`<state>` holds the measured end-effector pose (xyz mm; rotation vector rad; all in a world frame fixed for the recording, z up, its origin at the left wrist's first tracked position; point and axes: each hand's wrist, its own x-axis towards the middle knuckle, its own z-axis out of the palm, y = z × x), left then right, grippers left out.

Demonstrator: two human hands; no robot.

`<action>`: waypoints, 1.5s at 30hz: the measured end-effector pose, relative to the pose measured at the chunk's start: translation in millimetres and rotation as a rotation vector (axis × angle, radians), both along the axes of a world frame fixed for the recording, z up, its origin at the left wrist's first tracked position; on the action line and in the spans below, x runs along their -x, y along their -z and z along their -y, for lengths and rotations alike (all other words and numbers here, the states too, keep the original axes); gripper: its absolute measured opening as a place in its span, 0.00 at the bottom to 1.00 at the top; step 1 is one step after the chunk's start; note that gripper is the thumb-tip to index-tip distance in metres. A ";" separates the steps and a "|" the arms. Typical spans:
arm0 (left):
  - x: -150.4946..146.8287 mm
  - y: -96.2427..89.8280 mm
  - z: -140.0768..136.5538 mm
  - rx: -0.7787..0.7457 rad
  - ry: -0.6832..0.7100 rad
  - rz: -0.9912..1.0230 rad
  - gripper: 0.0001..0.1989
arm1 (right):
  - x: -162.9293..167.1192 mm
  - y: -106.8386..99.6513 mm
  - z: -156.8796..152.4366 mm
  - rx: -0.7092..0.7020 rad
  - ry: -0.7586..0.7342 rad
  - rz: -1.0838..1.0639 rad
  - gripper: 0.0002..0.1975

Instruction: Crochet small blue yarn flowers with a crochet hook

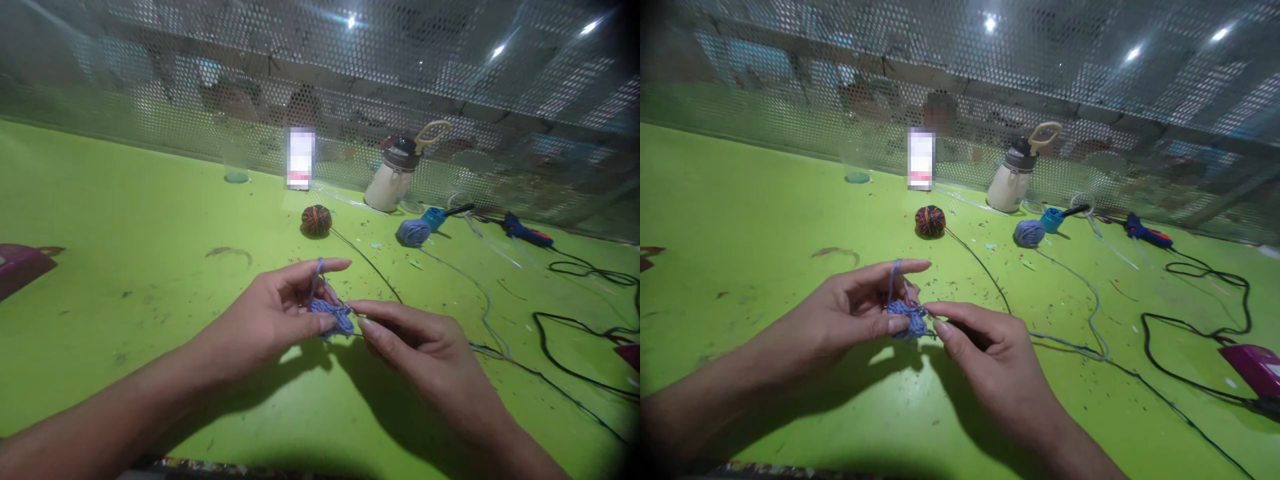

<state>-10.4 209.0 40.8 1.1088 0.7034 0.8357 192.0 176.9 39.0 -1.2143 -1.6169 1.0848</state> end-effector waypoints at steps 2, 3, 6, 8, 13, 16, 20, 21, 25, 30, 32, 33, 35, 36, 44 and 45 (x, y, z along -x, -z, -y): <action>-0.3 0.5 0.8 -0.004 -0.008 -0.007 0.24 | 0.1 -1.3 1.0 -0.037 -0.003 0.038 0.11; -0.7 0.6 1.5 0.003 -0.022 -0.012 0.23 | 0.1 -1.6 1.5 -0.061 -0.002 0.056 0.11; -2.1 0.1 4.3 0.053 -0.090 -0.014 0.19 | 0.1 -1.5 2.8 -0.158 0.009 0.111 0.13; -3.1 -0.8 5.7 0.092 -0.127 -0.011 0.17 | 0.4 -0.8 3.2 -0.258 0.004 0.139 0.15; -5.7 -2.0 4.6 -0.023 -0.114 -0.080 0.22 | 2.2 0.9 3.0 -0.447 -0.027 0.197 0.20; -7.1 -2.6 4.1 -0.128 -0.107 -0.122 0.25 | 3.4 2.2 4.2 -0.469 -0.015 0.209 0.19; -7.5 -3.7 5.3 -0.168 -0.104 -0.118 0.26 | 4.0 2.5 6.6 -0.336 0.038 0.149 0.14; -7.1 -3.7 5.3 -0.162 -0.099 -0.120 0.26 | 4.1 2.3 6.7 -0.271 0.049 0.121 0.13; -3.3 -2.0 3.1 -0.077 -0.047 -0.136 0.25 | 4.9 0.9 4.3 -0.014 0.065 -0.009 0.08; 1.2 2.7 -0.4 0.019 0.023 -0.076 0.24 | 6.4 1.6 0.8 0.058 0.063 -0.059 0.11; 1.0 3.6 -0.3 0.021 0.015 -0.066 0.24 | 6.6 1.4 0.7 0.057 0.042 -0.060 0.11; 0.5 3.7 0.2 0.018 0.009 -0.068 0.24 | 6.6 1.0 0.8 0.055 0.033 -0.064 0.11; -0.6 3.1 1.5 0.007 -0.004 -0.079 0.25 | 6.6 -0.3 1.6 0.052 0.026 -0.066 0.10; -1.1 2.6 2.2 0.000 -0.011 -0.084 0.25 | 6.5 -1.0 2.1 0.049 0.029 -0.064 0.10; -3.8 -1.0 2.7 -0.013 -0.093 -0.115 0.20 | 5.3 1.1 6.2 -0.101 0.049 0.032 0.12; -4.2 -1.1 2.7 -0.023 -0.101 -0.120 0.20 | 5.0 1.5 6.4 -0.117 0.047 0.049 0.12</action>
